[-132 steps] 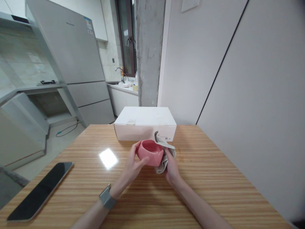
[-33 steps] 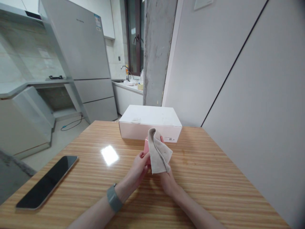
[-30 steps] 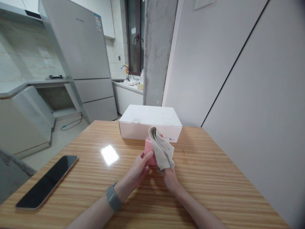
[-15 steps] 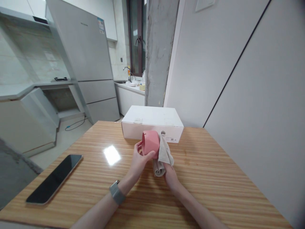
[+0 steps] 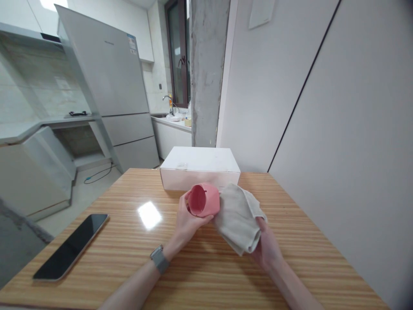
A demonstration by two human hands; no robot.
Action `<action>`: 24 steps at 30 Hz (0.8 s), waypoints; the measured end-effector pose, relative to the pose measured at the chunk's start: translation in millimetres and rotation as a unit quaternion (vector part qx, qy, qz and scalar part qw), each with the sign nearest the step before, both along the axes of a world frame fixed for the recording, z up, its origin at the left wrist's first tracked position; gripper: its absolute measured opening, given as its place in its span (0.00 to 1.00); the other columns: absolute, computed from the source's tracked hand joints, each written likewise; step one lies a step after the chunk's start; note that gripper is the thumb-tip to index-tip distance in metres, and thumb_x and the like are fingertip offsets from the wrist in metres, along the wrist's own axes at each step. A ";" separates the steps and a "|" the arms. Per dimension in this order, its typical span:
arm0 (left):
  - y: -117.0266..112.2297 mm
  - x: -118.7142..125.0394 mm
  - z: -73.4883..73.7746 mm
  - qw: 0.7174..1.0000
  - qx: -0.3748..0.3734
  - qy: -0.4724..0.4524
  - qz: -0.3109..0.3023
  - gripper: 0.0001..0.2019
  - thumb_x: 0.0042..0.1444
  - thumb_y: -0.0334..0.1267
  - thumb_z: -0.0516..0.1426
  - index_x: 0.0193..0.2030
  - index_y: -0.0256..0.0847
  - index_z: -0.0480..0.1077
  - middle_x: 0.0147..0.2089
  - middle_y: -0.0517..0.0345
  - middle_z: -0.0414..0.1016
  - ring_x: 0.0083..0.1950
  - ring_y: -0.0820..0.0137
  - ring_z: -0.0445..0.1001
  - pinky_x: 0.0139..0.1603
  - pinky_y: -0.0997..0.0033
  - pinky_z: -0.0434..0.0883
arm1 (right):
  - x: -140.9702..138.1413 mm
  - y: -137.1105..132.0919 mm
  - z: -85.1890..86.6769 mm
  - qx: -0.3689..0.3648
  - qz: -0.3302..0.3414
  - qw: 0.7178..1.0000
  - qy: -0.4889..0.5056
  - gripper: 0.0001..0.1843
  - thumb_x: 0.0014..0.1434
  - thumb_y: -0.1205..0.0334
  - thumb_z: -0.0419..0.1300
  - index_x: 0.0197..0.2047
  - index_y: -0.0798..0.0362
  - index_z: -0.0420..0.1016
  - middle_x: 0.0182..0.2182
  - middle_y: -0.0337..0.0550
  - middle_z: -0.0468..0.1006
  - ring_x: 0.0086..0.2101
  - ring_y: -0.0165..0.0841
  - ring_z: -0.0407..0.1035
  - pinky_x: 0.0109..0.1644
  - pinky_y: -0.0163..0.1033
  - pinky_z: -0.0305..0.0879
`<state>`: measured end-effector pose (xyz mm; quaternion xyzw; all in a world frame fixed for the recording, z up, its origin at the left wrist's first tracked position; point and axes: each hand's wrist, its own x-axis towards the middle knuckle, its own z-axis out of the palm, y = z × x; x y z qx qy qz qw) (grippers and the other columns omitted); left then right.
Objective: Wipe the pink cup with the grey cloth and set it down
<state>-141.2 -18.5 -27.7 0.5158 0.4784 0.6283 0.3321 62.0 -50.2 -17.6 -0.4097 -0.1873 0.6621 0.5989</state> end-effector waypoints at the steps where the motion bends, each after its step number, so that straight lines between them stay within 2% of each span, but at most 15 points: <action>1: 0.5 0.5 -0.8 1.000 -0.010 -0.001 -0.002 0.46 0.26 0.38 0.72 0.56 0.40 0.58 0.56 0.44 0.67 0.53 0.56 0.71 0.52 0.56 0.70 | 14.2 -2.7 1.3 -0.018 -0.013 1.000 -0.013 0.20 0.57 0.58 0.56 0.53 0.51 0.70 0.37 0.44 0.82 0.40 0.40 0.76 0.47 0.46 0.72; 3: 1.1 1.7 -1.2 0.999 -0.034 -0.006 -0.006 0.46 0.27 0.39 0.72 0.56 0.40 0.58 0.56 0.44 0.66 0.52 0.57 0.71 0.51 0.56 0.70 | 43.4 -8.0 3.5 -0.032 -0.027 0.998 -0.043 0.22 0.57 0.57 0.57 0.55 0.51 0.68 0.38 0.45 0.81 0.39 0.40 0.77 0.47 0.46 0.72; 5: 0.3 3.3 0.2 0.998 -0.058 -0.015 -0.008 0.46 0.27 0.39 0.72 0.56 0.40 0.58 0.57 0.43 0.66 0.50 0.58 0.72 0.50 0.57 0.70 | 70.7 -12.9 5.0 -0.017 -0.014 0.997 -0.074 0.27 0.57 0.55 0.57 0.59 0.48 0.64 0.43 0.45 0.80 0.40 0.40 0.76 0.48 0.46 0.71; 6: -0.7 4.5 1.5 0.998 -0.065 -0.022 -0.011 0.45 0.28 0.39 0.72 0.56 0.40 0.59 0.56 0.44 0.66 0.50 0.58 0.73 0.49 0.57 0.70 | 82.8 -14.9 5.3 -0.002 0.010 0.996 -0.087 0.29 0.57 0.52 0.57 0.61 0.46 0.60 0.47 0.44 0.78 0.42 0.41 0.75 0.49 0.46 0.70; 8: -3.3 7.8 4.3 0.997 -0.072 -0.035 -0.022 0.44 0.29 0.39 0.71 0.56 0.41 0.59 0.56 0.44 0.67 0.49 0.59 0.73 0.49 0.58 0.70 | 103.1 -17.6 4.2 0.004 0.071 0.989 -0.131 0.34 0.58 0.41 0.51 0.64 0.45 0.56 0.50 0.46 0.75 0.44 0.43 0.74 0.49 0.48 0.69; 11: -7.1 14.7 7.2 0.996 -0.065 -0.052 -0.038 0.44 0.28 0.37 0.71 0.56 0.41 0.61 0.56 0.45 0.68 0.51 0.59 0.72 0.51 0.58 0.69 | 125.3 -17.1 -2.2 0.004 0.124 0.960 -0.251 0.42 0.56 0.31 0.42 0.66 0.47 0.52 0.53 0.49 0.72 0.47 0.45 0.72 0.49 0.48 0.69; 13: -8.4 20.7 7.7 0.995 -0.062 -0.058 -0.048 0.44 0.27 0.36 0.72 0.56 0.41 0.62 0.55 0.46 0.69 0.52 0.58 0.72 0.52 0.57 0.68 | 136.7 -14.4 -7.6 0.013 0.111 0.924 -0.366 0.44 0.56 0.31 0.42 0.67 0.49 0.48 0.55 0.50 0.70 0.50 0.44 0.70 0.51 0.46 0.68; 16: -8.7 32.5 7.7 0.993 -0.066 -0.058 -0.074 0.42 0.28 0.36 0.71 0.55 0.40 0.63 0.54 0.46 0.70 0.52 0.57 0.71 0.53 0.56 0.67 | 150.5 -10.7 -11.3 0.021 0.073 0.851 -0.519 0.53 0.52 0.34 0.54 0.69 0.52 0.35 0.52 0.54 0.73 0.46 0.46 0.72 0.50 0.47 0.69; 17: -8.5 37.4 8.3 0.993 -0.067 -0.053 -0.082 0.42 0.28 0.36 0.71 0.55 0.40 0.64 0.53 0.46 0.70 0.52 0.57 0.70 0.53 0.56 0.67 | 154.0 -10.5 -10.7 0.030 0.078 0.838 -0.539 0.57 0.49 0.37 0.58 0.69 0.54 0.31 0.49 0.55 0.75 0.45 0.47 0.73 0.49 0.48 0.69; 19: -7.6 48.5 10.8 0.992 -0.064 -0.033 -0.099 0.40 0.29 0.37 0.71 0.54 0.41 0.65 0.53 0.47 0.70 0.53 0.56 0.70 0.54 0.55 0.66 | 159.4 -12.2 -6.9 0.060 0.121 0.840 -0.525 0.62 0.46 0.44 0.64 0.69 0.56 0.27 0.46 0.55 0.77 0.42 0.47 0.74 0.47 0.49 0.70; 22: -5.3 66.2 17.8 0.993 -0.033 0.021 -0.112 0.38 0.30 0.39 0.71 0.53 0.42 0.67 0.53 0.48 0.70 0.54 0.56 0.68 0.55 0.54 0.64 | 164.4 -17.5 0.8 0.099 0.190 0.859 -0.466 0.59 0.44 0.52 0.66 0.69 0.54 0.33 0.45 0.52 0.78 0.41 0.46 0.75 0.46 0.49 0.70; 24: -2.6 77.1 22.2 0.991 -0.004 0.067 -0.112 0.39 0.29 0.40 0.71 0.53 0.43 0.67 0.53 0.49 0.69 0.55 0.55 0.67 0.56 0.54 0.63 | 167.2 -20.5 4.2 0.111 0.217 0.855 -0.457 0.56 0.44 0.53 0.65 0.69 0.54 0.38 0.45 0.51 0.78 0.43 0.46 0.74 0.47 0.50 0.69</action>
